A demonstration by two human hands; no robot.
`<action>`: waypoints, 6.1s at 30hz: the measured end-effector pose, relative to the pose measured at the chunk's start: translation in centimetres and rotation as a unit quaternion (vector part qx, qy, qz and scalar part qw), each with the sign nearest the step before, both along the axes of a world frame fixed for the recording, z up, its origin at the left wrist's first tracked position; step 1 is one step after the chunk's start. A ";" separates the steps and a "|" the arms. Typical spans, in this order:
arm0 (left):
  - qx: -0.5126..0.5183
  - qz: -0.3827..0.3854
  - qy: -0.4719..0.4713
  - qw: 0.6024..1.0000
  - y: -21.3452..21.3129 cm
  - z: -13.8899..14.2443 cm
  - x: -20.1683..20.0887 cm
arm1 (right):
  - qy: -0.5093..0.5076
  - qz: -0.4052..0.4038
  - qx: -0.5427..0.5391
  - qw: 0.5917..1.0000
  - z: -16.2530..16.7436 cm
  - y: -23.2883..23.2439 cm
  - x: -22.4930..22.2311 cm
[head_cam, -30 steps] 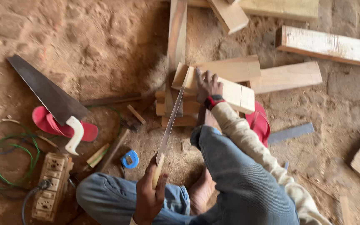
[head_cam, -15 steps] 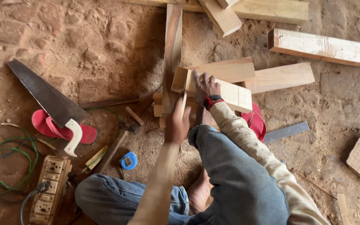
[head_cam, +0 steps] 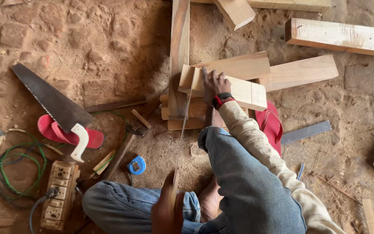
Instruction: The person sits on the floor and uses a hand saw to cut a small wooden block placed on a larger plank. They hold the wood steady with one hand while sawing with the other, producing sawdust as they work.
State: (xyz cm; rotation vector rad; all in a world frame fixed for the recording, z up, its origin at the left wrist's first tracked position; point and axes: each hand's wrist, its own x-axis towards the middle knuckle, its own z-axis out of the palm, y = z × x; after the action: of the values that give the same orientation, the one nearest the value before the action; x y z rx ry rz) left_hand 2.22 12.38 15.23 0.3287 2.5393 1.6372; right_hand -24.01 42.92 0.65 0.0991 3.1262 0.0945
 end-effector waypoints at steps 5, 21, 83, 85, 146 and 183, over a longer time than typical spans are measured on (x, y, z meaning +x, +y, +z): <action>0.106 -0.024 0.227 0.968 8.8 -5.0 -14.8 | -0.049 -0.004 0.001 0.999 2.9 -0.6 0.1; -0.015 0.017 -0.021 1.000 1.3 0.6 -0.6 | 0.024 0.020 0.025 0.999 2.5 -0.6 0.5; -0.030 -0.007 -0.104 0.994 3.2 -0.9 -6.4 | 0.001 -0.036 0.002 0.999 0.8 3.1 -3.2; 0.062 0.019 0.140 0.988 7.8 -2.4 -12.9 | -0.020 -0.012 0.018 1.000 2.2 1.9 -1.8; -0.017 -0.007 -0.050 0.999 5.7 -2.4 -10.8 | 0.098 0.029 0.123 0.987 0.9 1.3 -1.4; -0.037 0.026 -0.077 0.996 -2.1 -0.2 0.3 | -0.155 -0.022 -0.007 0.988 5.6 -0.4 -1.5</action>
State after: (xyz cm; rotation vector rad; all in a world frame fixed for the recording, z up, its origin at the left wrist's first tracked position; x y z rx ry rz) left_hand 2.47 10.31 15.05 0.1261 2.5049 1.5168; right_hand -25.52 42.49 6.25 0.1374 2.8113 0.0790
